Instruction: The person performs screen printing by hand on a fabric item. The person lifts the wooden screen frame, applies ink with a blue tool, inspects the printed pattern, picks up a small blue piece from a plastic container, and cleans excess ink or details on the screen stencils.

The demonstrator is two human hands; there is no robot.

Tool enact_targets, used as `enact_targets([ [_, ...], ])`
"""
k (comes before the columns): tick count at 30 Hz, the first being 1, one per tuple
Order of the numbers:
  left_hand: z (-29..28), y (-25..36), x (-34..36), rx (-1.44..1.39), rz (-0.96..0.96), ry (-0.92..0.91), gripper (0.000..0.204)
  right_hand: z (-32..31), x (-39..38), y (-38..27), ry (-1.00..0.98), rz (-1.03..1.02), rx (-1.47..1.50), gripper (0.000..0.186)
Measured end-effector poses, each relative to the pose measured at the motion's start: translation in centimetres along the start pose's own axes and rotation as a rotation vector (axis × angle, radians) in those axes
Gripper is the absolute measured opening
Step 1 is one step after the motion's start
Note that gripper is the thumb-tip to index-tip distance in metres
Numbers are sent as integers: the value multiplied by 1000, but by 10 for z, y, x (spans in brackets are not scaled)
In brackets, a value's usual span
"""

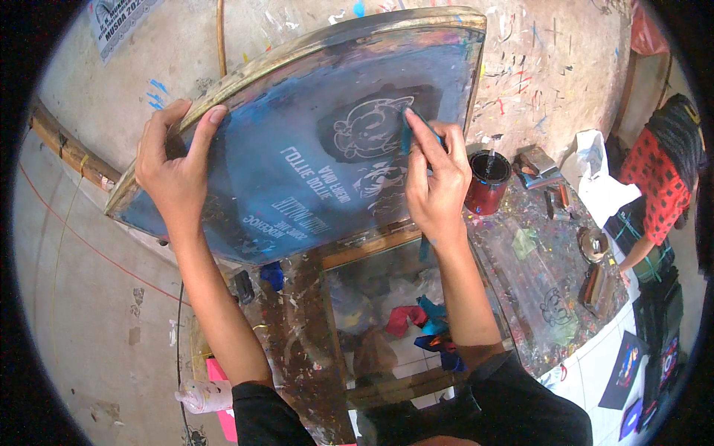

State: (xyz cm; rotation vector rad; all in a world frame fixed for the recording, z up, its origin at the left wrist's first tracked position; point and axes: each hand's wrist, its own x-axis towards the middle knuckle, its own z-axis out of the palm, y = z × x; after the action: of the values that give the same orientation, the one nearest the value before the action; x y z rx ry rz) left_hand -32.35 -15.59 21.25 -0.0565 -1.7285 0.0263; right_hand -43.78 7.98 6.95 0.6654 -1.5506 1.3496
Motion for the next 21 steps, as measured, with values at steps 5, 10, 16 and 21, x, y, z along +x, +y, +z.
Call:
enact_targets([
  [5, 0, 0, 1, 17, 7, -5, 35, -1, 2, -2, 12, 16, 1, 40],
  [10, 1, -3, 0, 8, 42, 6, 35, -1, 6, -3, 23, -16, -34, 38],
  [16, 0, -2, 0, 7, 13, 3, 35, -1, 0, -4, -26, 48, -2, 35],
  [21, 1, -1, 0, -10, 16, -2, 34, -2, 7, -5, 29, 6, -5, 34],
])
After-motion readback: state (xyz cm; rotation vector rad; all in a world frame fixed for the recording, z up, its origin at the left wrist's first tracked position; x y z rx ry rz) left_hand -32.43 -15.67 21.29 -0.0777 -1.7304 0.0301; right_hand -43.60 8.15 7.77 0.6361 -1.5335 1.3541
